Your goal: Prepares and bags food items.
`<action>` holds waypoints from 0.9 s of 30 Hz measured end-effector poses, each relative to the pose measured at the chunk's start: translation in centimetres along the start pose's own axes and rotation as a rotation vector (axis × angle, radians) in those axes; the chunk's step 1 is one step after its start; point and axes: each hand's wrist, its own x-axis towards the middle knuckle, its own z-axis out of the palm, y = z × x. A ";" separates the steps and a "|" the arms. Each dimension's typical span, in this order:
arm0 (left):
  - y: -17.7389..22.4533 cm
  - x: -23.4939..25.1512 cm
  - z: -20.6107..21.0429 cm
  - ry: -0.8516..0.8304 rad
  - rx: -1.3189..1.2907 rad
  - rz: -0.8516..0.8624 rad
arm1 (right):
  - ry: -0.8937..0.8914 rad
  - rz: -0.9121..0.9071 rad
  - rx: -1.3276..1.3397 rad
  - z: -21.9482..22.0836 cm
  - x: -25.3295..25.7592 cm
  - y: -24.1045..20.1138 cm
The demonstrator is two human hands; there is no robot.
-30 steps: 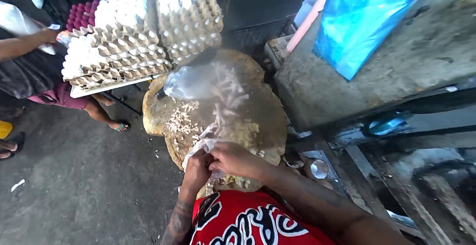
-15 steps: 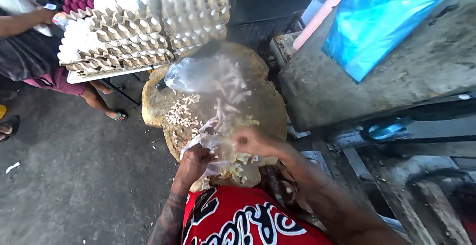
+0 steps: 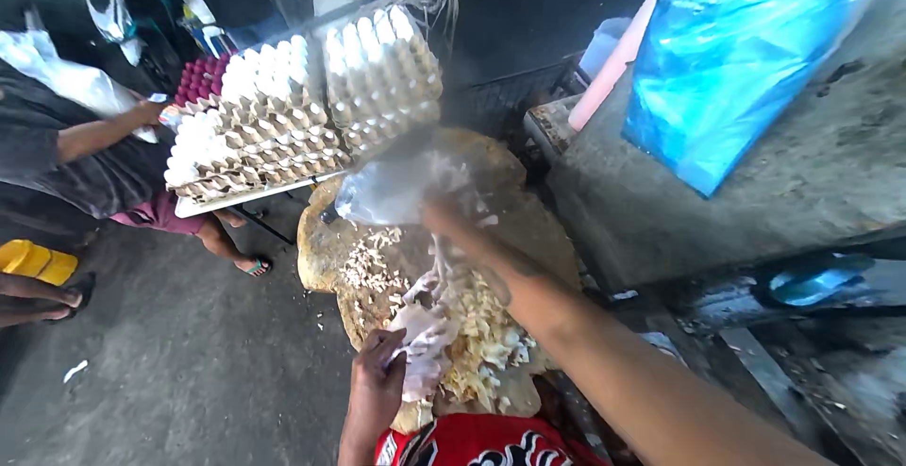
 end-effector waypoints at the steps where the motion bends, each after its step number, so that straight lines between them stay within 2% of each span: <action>1: -0.1 0.1 0.1 -0.001 -0.010 -0.014 | -0.048 -0.014 -0.019 -0.6 0.2 -0.2; 4: -0.2 0.6 0.4 0.005 -0.061 -0.090 | -0.075 -0.094 -0.040 -1.4 -0.4 0.3; 6: -0.2 1.2 0.4 0.020 -0.094 -0.127 | 0.001 -0.171 0.117 -1.9 -2.7 1.0; 9: -0.3 2.0 1.0 -0.001 -0.128 -0.206 | 0.072 -0.306 0.381 -2.1 -9.0 1.7; 12: 0.0 2.9 1.9 -0.121 -0.123 -0.283 | 0.050 -0.495 0.605 0.9 -14.6 1.9; 15: 0.0 3.6 2.6 -0.301 0.010 -0.242 | 0.033 -0.614 0.853 4.7 -16.8 2.2; 17: 0.4 3.3 2.4 -0.438 0.085 -0.241 | 0.070 -0.538 1.026 6.2 -17.7 2.2; 19: 0.5 3.2 2.2 -0.514 0.138 -0.197 | 0.126 -0.330 1.195 6.2 -17.9 2.4; 21: 0.2 2.9 2.2 -0.528 0.169 -0.144 | 0.260 -0.094 1.296 5.6 -16.7 3.8; 22: 0.1 2.5 2.3 -0.517 0.172 -0.142 | 0.320 -0.035 1.250 5.2 -15.9 5.0; 23: 0.1 2.2 2.3 -0.504 0.174 -0.155 | 0.318 -0.003 1.080 4.5 -15.5 6.4; 25: 0.1 2.0 2.1 -0.489 0.189 -0.186 | 0.037 0.037 0.606 2.5 -15.9 7.5; 26: 0.2 2.0 1.9 -0.477 0.198 -0.180 | -0.094 0.046 0.457 2.0 -16.5 7.3; 27: 0.3 2.1 1.8 -0.468 0.203 -0.166 | -0.106 0.022 0.424 2.1 -17.2 7.0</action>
